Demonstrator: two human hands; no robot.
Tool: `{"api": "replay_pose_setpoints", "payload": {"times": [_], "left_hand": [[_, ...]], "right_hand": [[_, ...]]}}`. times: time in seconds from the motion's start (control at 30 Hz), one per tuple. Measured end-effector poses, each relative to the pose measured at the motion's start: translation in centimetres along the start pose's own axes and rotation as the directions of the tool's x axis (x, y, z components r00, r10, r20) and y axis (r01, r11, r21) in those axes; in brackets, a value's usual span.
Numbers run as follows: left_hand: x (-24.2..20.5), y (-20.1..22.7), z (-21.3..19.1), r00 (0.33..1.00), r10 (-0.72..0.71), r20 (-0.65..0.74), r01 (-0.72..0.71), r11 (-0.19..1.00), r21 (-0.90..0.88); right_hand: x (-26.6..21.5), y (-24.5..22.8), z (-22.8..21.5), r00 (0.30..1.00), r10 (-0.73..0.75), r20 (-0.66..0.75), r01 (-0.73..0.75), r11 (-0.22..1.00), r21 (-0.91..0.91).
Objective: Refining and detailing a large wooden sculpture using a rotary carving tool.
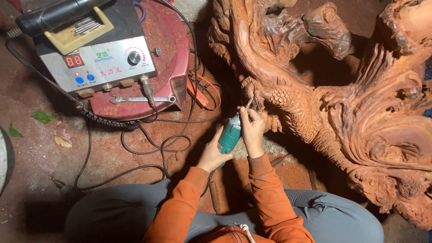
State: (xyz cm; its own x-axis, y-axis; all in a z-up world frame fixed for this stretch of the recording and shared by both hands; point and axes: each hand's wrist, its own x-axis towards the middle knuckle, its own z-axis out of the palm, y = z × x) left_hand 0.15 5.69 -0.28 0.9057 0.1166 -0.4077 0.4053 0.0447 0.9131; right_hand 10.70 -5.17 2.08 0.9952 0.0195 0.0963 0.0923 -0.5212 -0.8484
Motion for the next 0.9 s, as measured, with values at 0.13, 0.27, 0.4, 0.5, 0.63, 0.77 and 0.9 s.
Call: {"api": "replay_pose_setpoints", "payload": {"times": [0.13,0.27,0.4,0.5,0.63,0.77,0.9], "left_hand": [[-1.2,1.8,-1.7,0.999,-0.032,0.007,0.032,0.999,0.027],[-2.4,4.8,-3.0,0.977,-0.205,0.056,0.193,0.967,0.169],[-2.8,6.6,-3.4,0.962,-0.263,0.067,0.242,0.944,0.224],[-2.8,7.1,-3.3,0.959,-0.274,0.07,0.255,0.945,0.206],[-2.9,7.6,-3.6,0.957,-0.28,0.079,0.258,0.943,0.21],[-3.0,8.0,-3.6,0.955,-0.287,0.078,0.264,0.939,0.221],[-2.7,7.1,-3.1,0.958,-0.279,0.072,0.254,0.936,0.242]], "right_hand": [[0.1,-0.7,0.1,1.0,0.013,-0.011,-0.013,0.999,0.04],[0.1,-0.3,0.5,1.0,-0.019,-0.006,0.019,0.994,0.109],[0.1,-0.2,0.7,1.0,0.001,-0.03,0.004,0.987,0.162],[0.0,-0.4,0.8,0.999,0.031,-0.032,-0.025,0.985,0.173],[0.0,-0.5,0.7,0.999,0.028,-0.033,-0.022,0.984,0.174],[0.0,-0.4,0.7,0.999,0.02,-0.034,-0.014,0.986,0.165],[0.2,1.0,0.8,0.999,0.02,-0.027,-0.016,0.991,0.136]]}}
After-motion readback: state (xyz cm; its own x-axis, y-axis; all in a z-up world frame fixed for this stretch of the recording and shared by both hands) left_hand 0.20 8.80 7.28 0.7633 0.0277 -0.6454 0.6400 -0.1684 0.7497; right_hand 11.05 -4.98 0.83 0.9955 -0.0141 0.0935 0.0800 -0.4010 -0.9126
